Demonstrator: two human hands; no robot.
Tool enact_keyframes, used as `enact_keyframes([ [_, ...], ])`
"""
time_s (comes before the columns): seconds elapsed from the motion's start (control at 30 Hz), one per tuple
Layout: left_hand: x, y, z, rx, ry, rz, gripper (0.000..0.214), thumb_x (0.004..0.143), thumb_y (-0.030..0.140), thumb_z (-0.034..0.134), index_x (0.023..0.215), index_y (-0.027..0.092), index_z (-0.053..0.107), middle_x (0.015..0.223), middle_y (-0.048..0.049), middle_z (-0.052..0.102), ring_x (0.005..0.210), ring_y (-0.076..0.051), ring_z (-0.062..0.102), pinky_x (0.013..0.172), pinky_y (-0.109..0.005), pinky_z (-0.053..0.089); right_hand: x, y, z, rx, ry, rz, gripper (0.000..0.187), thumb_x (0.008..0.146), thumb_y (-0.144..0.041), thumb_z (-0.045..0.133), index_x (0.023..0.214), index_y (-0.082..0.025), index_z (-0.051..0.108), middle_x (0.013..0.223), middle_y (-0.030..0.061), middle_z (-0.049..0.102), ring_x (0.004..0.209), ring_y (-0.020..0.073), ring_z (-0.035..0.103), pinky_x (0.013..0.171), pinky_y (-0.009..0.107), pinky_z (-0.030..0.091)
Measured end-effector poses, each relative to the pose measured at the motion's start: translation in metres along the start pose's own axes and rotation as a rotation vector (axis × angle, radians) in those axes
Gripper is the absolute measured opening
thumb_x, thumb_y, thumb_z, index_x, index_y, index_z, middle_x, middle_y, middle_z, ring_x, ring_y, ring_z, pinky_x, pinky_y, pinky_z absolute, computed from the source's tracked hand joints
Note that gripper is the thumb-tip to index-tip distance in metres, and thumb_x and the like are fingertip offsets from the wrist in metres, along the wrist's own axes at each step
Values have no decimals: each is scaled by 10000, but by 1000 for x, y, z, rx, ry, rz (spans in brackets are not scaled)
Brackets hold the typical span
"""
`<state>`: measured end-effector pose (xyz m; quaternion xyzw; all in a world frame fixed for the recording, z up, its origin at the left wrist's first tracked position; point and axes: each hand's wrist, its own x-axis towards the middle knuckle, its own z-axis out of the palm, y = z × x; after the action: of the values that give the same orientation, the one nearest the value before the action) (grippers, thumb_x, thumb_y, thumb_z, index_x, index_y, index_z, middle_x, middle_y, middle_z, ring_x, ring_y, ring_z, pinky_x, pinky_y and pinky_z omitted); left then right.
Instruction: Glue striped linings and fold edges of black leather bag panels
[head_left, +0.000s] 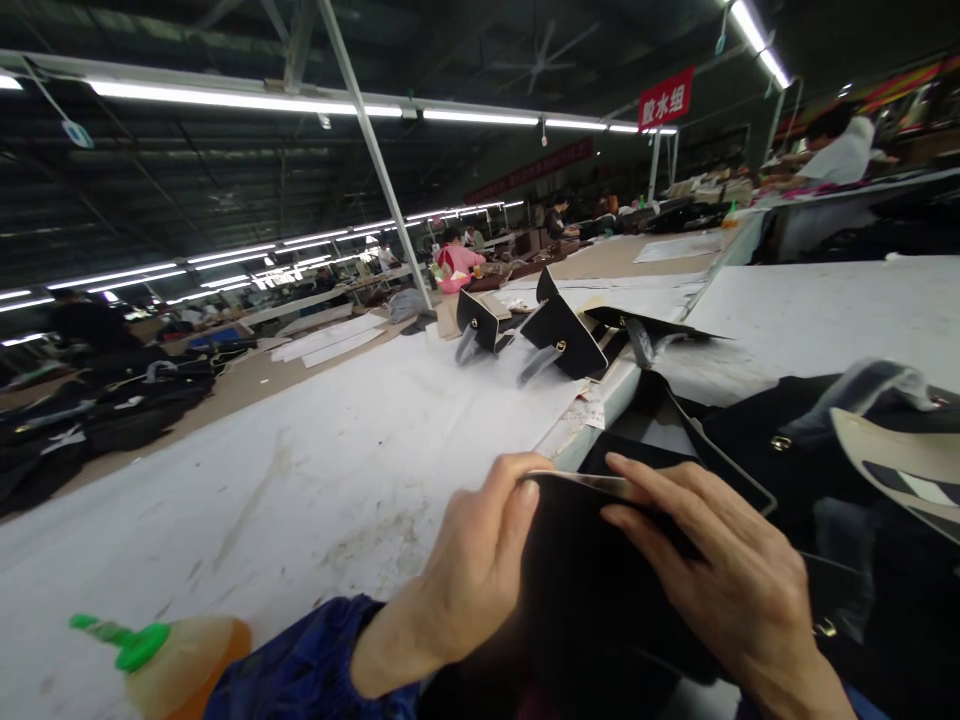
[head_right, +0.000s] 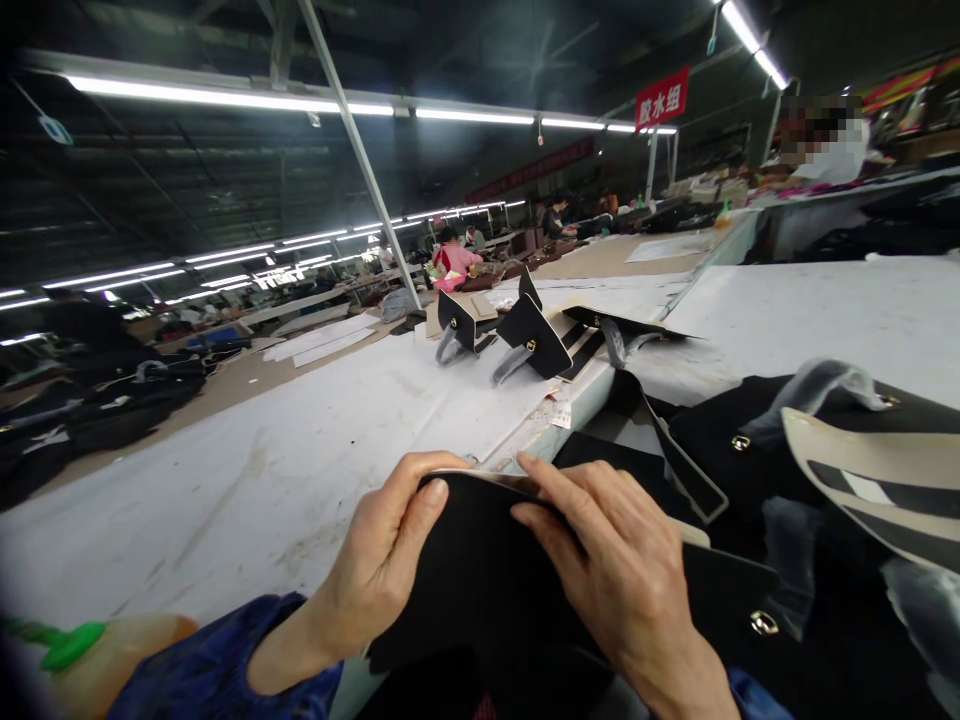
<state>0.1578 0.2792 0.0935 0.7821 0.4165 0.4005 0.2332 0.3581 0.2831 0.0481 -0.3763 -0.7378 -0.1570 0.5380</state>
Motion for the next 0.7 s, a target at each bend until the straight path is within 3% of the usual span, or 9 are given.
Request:
enact_keyframes([
  [0.13, -1, 5, -8, 46, 116, 72, 217, 1023, 271, 409, 1135, 269, 595, 717, 43, 669, 538, -113, 587, 549, -218, 443, 3, -1, -11, 16, 89, 146, 136, 904, -178, 666, 1021, -245, 650, 859, -1, 704, 735, 121, 666, 686, 234, 528],
  [0.23, -3, 9, -9, 98, 143, 140, 229, 1019, 211, 412, 1161, 262, 585, 891, 25, 740, 698, -119, 671, 673, -202, 503, 5, -6, -18, 76, 126, 218, 102, 886, -164, 681, 934, -251, 660, 811, -15, 694, 685, 122, 661, 642, 235, 524],
  [0.37, -8, 13, -3, 120, 131, 216, 315, 1010, 123, 413, 1229, 307, 544, 1157, 71, 738, 920, -83, 699, 866, -158, 491, 7, -10, -23, 146, 104, 289, 86, 874, -156, 681, 865, -241, 667, 760, -19, 680, 648, 125, 651, 593, 232, 510],
  [0.5, -11, 12, 4, 112, 199, 207, 341, 1011, 125, 412, 1230, 340, 560, 1190, 119, 722, 1055, -62, 665, 975, -129, 426, 7, -7, -23, 185, 100, 297, 92, 866, -140, 683, 847, -229, 673, 743, -22, 668, 642, 108, 640, 579, 206, 503],
  [0.7, -12, 6, 4, 206, 175, 322, 364, 992, 121, 444, 1273, 324, 554, 1200, 105, 717, 1057, -63, 667, 978, -112, 428, 7, -6, -22, 201, 98, 301, 106, 861, -115, 692, 854, -215, 658, 747, -32, 648, 661, 73, 622, 612, 163, 493],
])
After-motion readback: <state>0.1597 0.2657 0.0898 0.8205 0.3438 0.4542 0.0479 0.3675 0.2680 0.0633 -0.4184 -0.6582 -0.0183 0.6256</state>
